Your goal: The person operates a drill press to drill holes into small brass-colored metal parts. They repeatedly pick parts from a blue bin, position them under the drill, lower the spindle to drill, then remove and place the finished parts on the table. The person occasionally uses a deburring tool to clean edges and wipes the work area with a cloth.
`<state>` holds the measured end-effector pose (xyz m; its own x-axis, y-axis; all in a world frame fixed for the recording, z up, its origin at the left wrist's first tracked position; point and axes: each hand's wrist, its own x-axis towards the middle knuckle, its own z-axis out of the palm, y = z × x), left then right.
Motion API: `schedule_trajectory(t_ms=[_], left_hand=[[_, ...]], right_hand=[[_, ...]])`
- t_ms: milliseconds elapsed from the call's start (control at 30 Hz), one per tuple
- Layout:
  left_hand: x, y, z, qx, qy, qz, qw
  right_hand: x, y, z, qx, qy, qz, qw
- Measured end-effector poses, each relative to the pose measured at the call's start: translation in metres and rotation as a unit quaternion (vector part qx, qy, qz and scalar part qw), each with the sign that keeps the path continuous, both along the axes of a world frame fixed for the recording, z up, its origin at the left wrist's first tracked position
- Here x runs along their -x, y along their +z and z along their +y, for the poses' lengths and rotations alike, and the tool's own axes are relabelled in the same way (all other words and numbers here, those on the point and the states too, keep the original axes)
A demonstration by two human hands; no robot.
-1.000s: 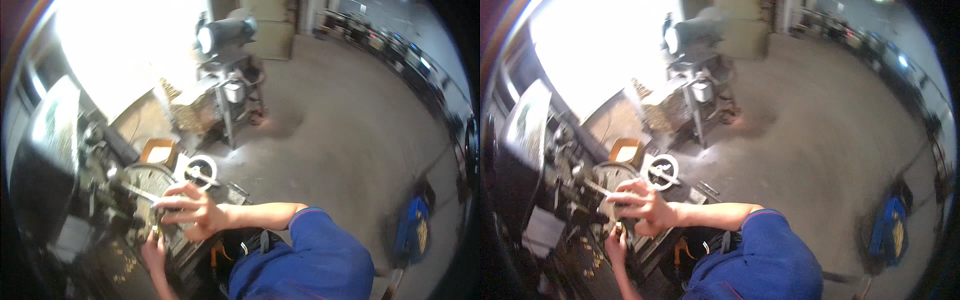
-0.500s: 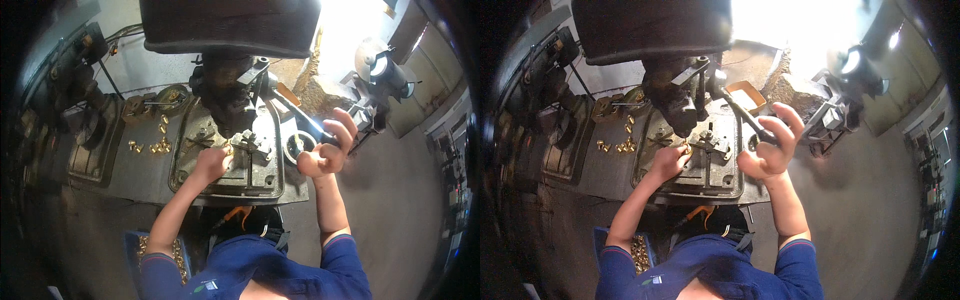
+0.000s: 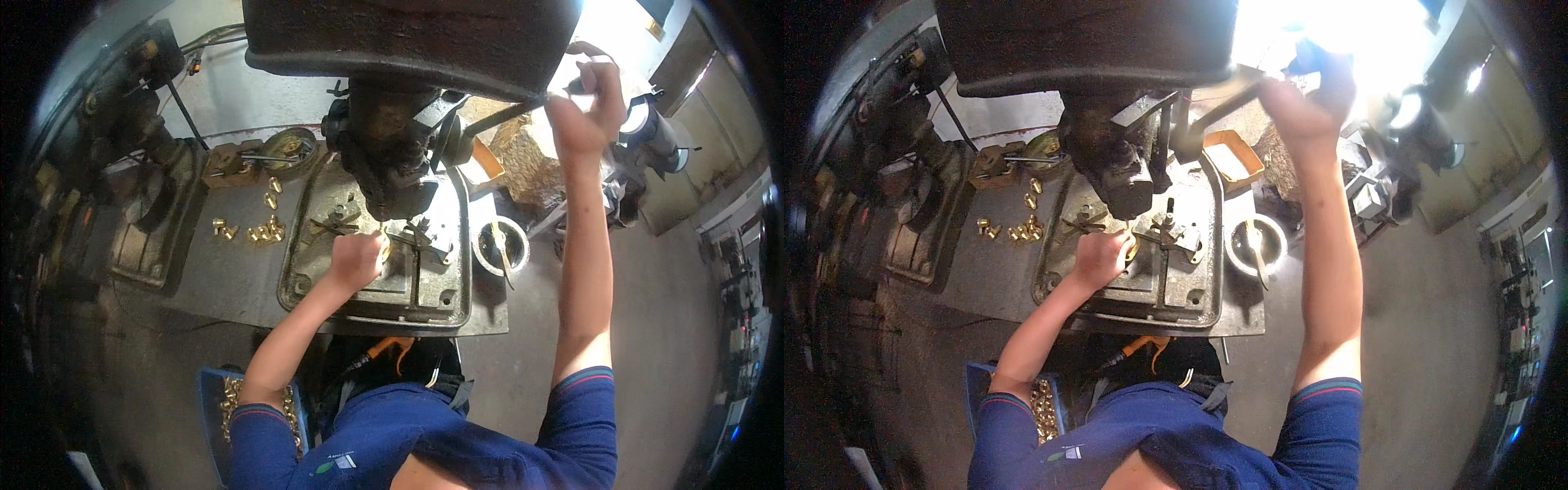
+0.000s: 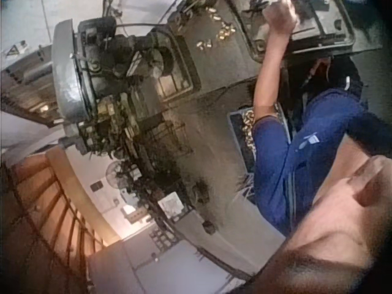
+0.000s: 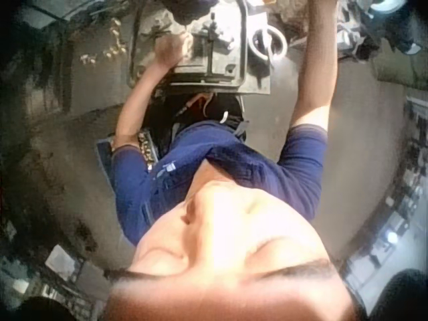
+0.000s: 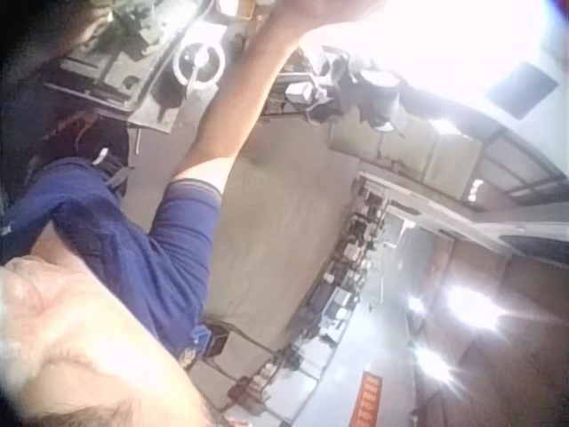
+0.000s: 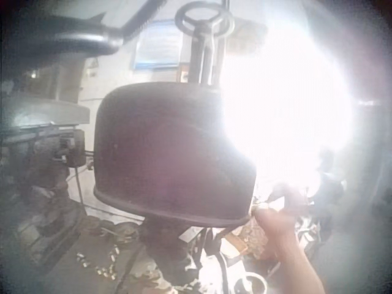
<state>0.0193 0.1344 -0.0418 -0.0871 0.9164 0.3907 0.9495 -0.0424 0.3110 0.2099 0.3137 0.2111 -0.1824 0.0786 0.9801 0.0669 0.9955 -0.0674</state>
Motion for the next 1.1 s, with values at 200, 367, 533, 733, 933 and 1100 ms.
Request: schedule_trajectory(t_ms=[200,367,533,733,933,1100], left_hand=[[0.011,0.043,-0.094,0.110,0.045,-0.129,0.984],[0.040,0.005,-0.267,0.297,0.235,-0.223,0.898],[0.025,-0.071,-0.410,0.429,0.370,-0.078,0.820],[-0.010,-0.071,-0.292,0.273,0.254,-0.205,0.905],[-0.083,-0.149,-0.129,0.302,-0.084,-0.114,0.943],[-0.115,-0.140,-0.087,0.443,-0.032,-0.187,0.876]], right_hand=[[0.009,0.002,0.053,0.093,0.026,-0.028,0.995],[0.011,0.007,0.072,0.068,0.038,-0.023,0.997],[0.023,0.002,0.068,0.140,0.157,0.017,0.978],[0.011,0.003,0.066,0.106,0.038,-0.037,0.993],[0.019,0.003,0.049,0.092,0.059,-0.018,0.994],[0.011,0.007,0.046,0.188,0.078,-0.002,0.979]])
